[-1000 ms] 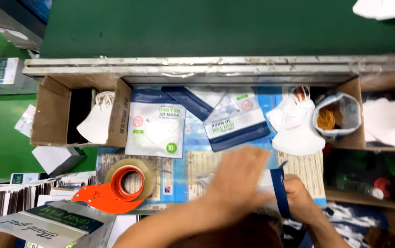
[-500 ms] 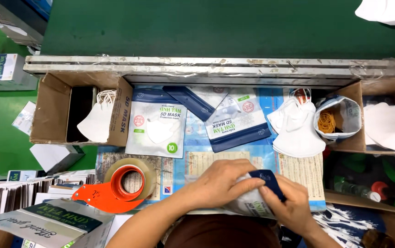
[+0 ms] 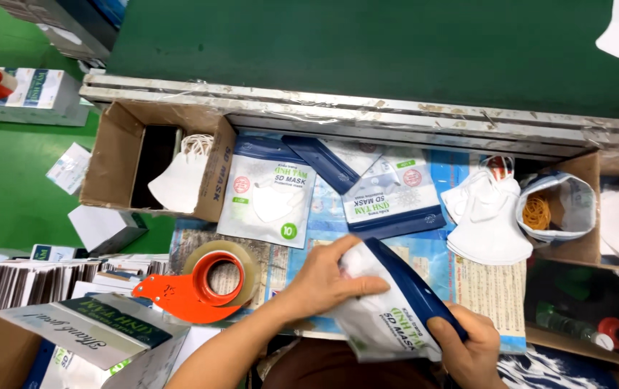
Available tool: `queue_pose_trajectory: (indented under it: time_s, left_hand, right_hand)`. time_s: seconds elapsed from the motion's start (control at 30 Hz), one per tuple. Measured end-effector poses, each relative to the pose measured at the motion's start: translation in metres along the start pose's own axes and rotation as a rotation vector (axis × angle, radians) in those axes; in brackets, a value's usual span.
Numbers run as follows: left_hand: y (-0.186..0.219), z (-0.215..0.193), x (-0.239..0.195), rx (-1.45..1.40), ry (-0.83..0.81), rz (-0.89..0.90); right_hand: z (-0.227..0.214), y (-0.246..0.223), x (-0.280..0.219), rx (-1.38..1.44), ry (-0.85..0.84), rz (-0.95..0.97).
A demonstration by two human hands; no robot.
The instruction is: Packing bundles of face masks into plastic bags and boxing them for shipment.
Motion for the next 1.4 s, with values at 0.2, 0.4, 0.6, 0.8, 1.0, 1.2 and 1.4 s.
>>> queue_pose_trajectory:
  time_s: [0.2, 0.4, 0.6, 0.8, 1.0, 1.2, 1.4]
  left_hand:
    - [-0.018, -0.062, -0.004, -0.048, 0.189, -0.154]
    - [-0.028, -0.201, 0.021, 0.224, 0.661, -0.158]
    - [-0.037, -0.215, 0.032, 0.681, 0.804, -0.046]
    - [-0.040, -0.215, 0.037, 0.754, 0.842, 0.048]
    - [-0.041, -0.231, 0.039, 0.490, 0.835, -0.036]
    - [-0.056, -0.228, 0.047, 0.497, 0.813, -0.074]
    - [-0.063, -0.188, 0.063, 1.050, 0.749, 0.055]
  right_hand:
    - [0.041, 0.020, 0.054, -0.078, -0.129, 0.245]
    - [0.098, -0.042, 0.194, -0.191, -0.231, -0.206]
    - [0.171, -0.044, 0.248, -0.842, -0.280, -0.517]
    - [0.185, 0.021, 0.263, -0.953, -0.370, -0.394]
    - [0.092, -0.036, 0.239, -0.597, -0.330, -0.395]
    - [-0.002, -0.002, 0.174, -0.654, -0.387, -0.414]
    - [-0.007, 0.033, 0.142, -0.765, -0.502, -0.444]
Point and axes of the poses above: each hand's wrist, its own x-axis towards the middle knuckle, its own z-axis out of the palm, y = z × x, the point moved 8 cm from there along x, towards the middle knuckle, and after that the axes turned 2 degrees about -z, right-handed, at the moved point
